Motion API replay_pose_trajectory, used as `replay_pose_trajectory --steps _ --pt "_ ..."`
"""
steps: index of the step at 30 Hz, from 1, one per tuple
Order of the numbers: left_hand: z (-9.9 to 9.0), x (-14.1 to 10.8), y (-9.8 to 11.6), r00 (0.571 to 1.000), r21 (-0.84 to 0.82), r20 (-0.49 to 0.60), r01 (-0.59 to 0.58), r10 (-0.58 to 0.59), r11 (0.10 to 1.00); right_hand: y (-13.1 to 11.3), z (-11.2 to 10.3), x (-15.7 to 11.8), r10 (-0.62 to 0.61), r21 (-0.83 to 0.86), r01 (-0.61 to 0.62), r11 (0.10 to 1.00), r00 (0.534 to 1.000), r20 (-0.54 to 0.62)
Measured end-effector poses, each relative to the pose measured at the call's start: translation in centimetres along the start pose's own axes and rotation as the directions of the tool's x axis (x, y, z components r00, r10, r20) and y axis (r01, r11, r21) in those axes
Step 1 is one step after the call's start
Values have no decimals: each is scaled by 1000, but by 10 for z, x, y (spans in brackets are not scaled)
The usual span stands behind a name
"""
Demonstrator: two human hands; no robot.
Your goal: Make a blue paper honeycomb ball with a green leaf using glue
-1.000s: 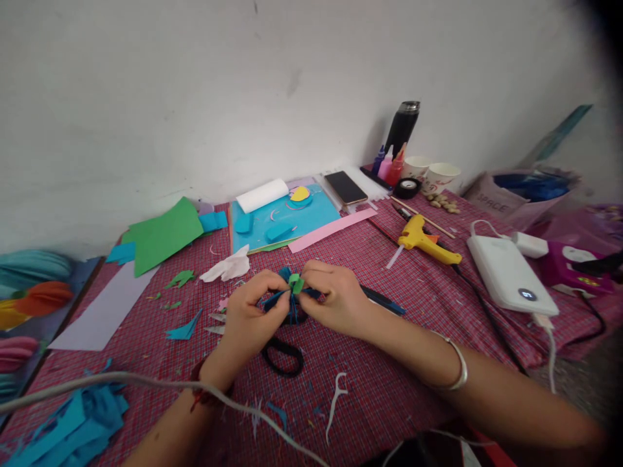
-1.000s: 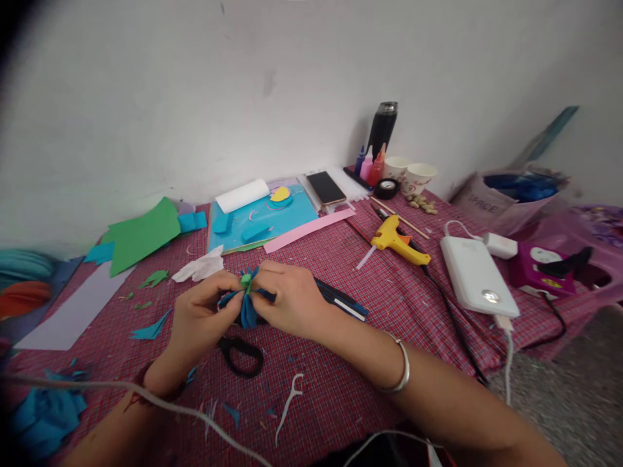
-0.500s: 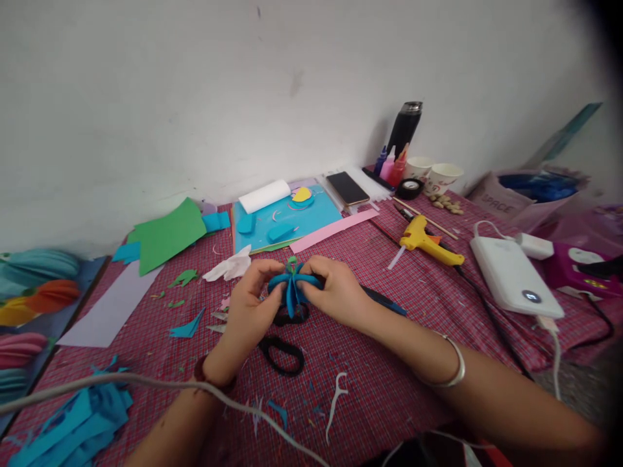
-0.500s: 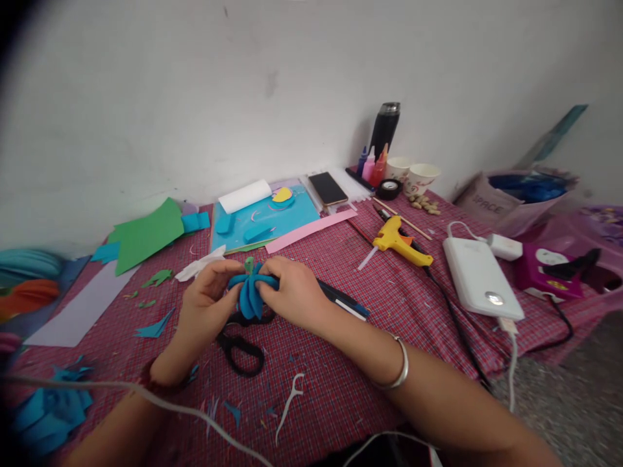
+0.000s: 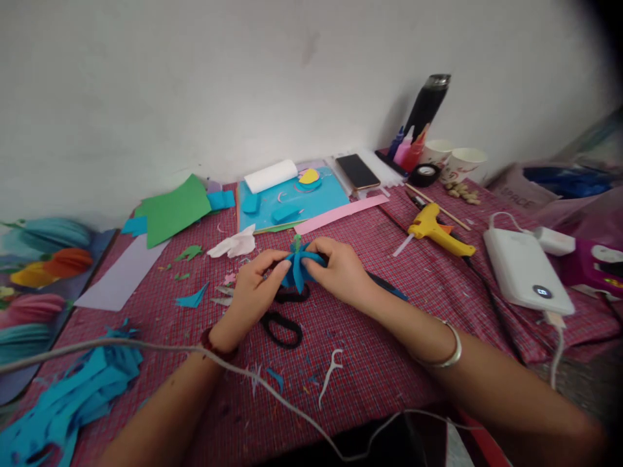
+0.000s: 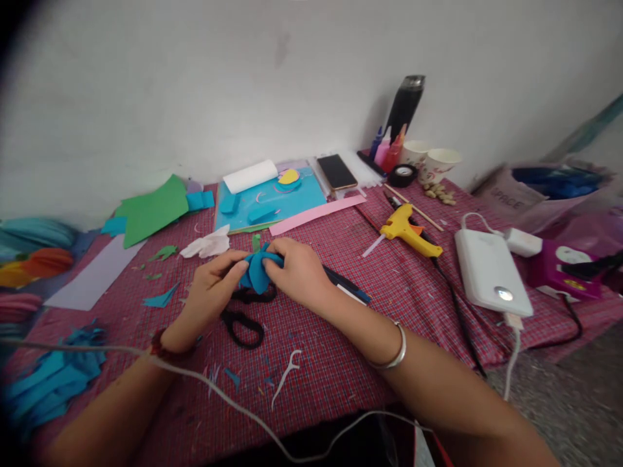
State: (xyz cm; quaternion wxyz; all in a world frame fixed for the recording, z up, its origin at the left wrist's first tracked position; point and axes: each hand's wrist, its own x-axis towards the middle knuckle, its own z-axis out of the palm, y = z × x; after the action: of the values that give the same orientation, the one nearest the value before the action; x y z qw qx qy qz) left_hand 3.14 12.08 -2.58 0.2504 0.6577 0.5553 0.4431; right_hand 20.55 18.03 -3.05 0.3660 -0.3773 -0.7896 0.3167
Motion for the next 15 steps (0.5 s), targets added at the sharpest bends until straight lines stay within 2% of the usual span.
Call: replay_pose_trajectory --steps 4,7,11,15 --pt "6 -1 -7 998 -159 -27 45 -50 986 -1 1 -1 -21 14 21 1000 1000 0" --pt "11 -2 -6 995 -197 -47 78 -89 977 -4 2 -5 -65 -26 65 998 998 19" --pt "8 -4 5 998 -92 -44 29 -33 995 -10 3 -10 -151 -117 154 981 988 38" --pt "-11 -12 10 996 93 38 -87 83 992 -19 5 -16 -266 -86 273 958 960 84"
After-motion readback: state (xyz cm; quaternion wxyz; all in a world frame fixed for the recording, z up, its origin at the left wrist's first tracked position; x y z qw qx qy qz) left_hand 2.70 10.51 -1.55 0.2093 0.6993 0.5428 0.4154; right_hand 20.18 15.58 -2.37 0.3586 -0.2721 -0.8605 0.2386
